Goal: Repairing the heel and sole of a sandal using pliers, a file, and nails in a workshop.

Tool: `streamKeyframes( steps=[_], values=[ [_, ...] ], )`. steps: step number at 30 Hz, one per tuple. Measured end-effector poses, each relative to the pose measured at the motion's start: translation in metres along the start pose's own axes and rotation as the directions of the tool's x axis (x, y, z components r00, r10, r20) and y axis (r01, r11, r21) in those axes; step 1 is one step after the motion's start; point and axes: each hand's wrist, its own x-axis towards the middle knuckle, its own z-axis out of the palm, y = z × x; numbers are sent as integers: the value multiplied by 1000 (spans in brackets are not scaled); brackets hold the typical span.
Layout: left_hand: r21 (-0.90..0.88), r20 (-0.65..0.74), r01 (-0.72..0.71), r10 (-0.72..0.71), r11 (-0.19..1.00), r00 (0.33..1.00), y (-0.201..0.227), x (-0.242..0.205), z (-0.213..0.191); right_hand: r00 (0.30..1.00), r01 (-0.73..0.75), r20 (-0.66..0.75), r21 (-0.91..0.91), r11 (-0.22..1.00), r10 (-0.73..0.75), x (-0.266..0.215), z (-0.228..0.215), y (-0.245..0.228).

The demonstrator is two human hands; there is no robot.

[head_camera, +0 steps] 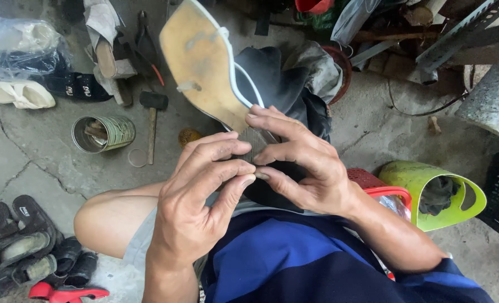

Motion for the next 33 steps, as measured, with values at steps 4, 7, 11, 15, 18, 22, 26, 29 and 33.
streamKeyframes(
  steps=[4,7,11,15,18,22,26,29,33],
  values=[
    [-62,4,10,-9,998,1000,-1,-2,0,1000,6,27,-84,996,-4,-2,-5,-4],
    [-103,7,19,-19,995,1000,-2,-3,0,999,34,36,-121,992,-30,-3,-5,-6],
    [-132,-9,1,-2,991,1000,-1,-1,0,999,-19,32,-99,995,22,1,-5,-12],
    [-116,-63,-11,4,993,998,-3,-2,1,995,-63,63,-156,986,74,-1,-5,-18],
    [-158,-108,-34,17,987,994,-6,-5,2,992,-118,34,-172,978,126,-3,-1,-18],
    [-207,-154,-55,22,977,988,-10,-8,8,999,-38,15,-147,988,41,-12,1,-6],
    [-254,-175,-139,96,957,980,-20,-11,9,996,79,-12,-220,972,-84,-23,3,8],
    [-338,-273,-67,-30,939,962,-40,-6,-10,998,49,-13,-267,962,-55,-27,2,8],
    [-290,-399,133,-246,948,883,-174,-8,7,994,105,28,-391,915,-103,-30,0,8]
  ],
)
